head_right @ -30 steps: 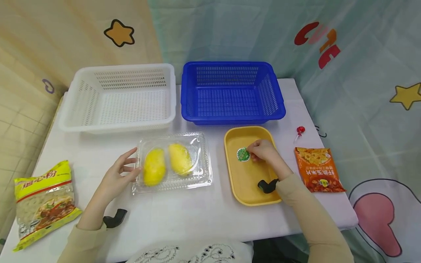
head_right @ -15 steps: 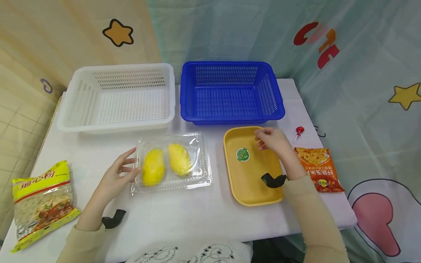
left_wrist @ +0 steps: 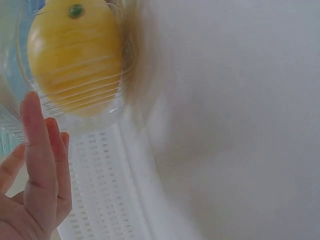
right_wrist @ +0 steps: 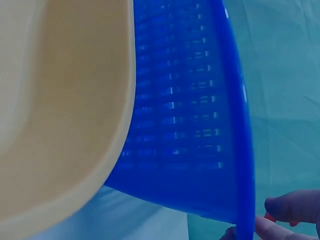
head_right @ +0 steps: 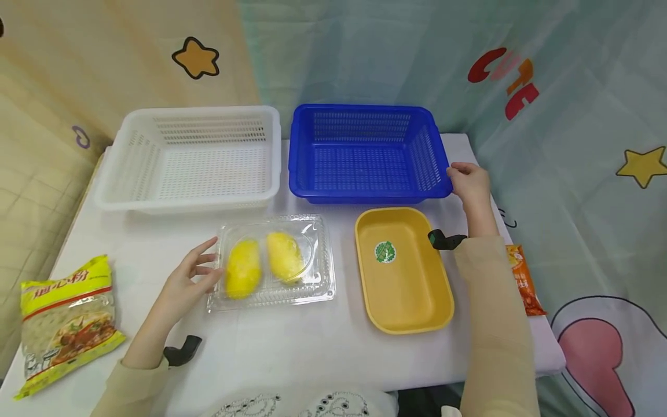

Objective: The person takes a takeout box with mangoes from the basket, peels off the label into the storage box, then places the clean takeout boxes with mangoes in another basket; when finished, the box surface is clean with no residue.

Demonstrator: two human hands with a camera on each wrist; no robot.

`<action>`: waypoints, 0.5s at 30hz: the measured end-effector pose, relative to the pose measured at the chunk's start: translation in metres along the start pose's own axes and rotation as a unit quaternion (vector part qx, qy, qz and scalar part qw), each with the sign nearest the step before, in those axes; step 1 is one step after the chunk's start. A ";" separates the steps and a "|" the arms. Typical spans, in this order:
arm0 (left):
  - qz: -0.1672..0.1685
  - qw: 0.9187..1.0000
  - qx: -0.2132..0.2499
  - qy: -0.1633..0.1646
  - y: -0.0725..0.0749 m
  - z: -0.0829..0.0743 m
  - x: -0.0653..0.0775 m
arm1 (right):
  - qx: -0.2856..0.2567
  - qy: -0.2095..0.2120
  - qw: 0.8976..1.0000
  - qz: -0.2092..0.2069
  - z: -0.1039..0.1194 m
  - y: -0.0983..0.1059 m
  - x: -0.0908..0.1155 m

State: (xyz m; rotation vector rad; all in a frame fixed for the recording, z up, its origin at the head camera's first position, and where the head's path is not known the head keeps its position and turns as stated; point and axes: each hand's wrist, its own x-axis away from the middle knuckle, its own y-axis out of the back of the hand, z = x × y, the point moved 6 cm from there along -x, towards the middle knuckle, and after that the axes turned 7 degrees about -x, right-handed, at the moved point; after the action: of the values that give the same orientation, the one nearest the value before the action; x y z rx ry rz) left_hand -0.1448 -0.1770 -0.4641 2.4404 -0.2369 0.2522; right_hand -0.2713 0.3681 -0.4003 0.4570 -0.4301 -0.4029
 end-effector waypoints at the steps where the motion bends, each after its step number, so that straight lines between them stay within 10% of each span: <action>1: -0.003 1.000 -0.001 0.001 0.000 0.000 0.000 | 0.002 -0.001 1.000 0.006 -0.001 -0.002 -0.003; 9: -0.010 1.000 0.019 -0.009 0.003 -0.008 0.011 | -0.022 -0.071 0.997 0.023 -0.017 -0.005 -0.015; 15: -0.036 0.994 0.044 -0.088 0.030 -0.057 0.004 | -0.029 -0.071 0.997 0.016 -0.018 0.001 -0.018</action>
State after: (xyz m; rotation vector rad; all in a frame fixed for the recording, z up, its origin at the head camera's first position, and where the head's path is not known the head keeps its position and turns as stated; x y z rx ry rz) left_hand -0.1546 -0.1644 -0.4018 2.5550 -0.2197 0.0148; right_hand -0.2773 0.3830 -0.4201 0.3652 -0.5603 -0.4179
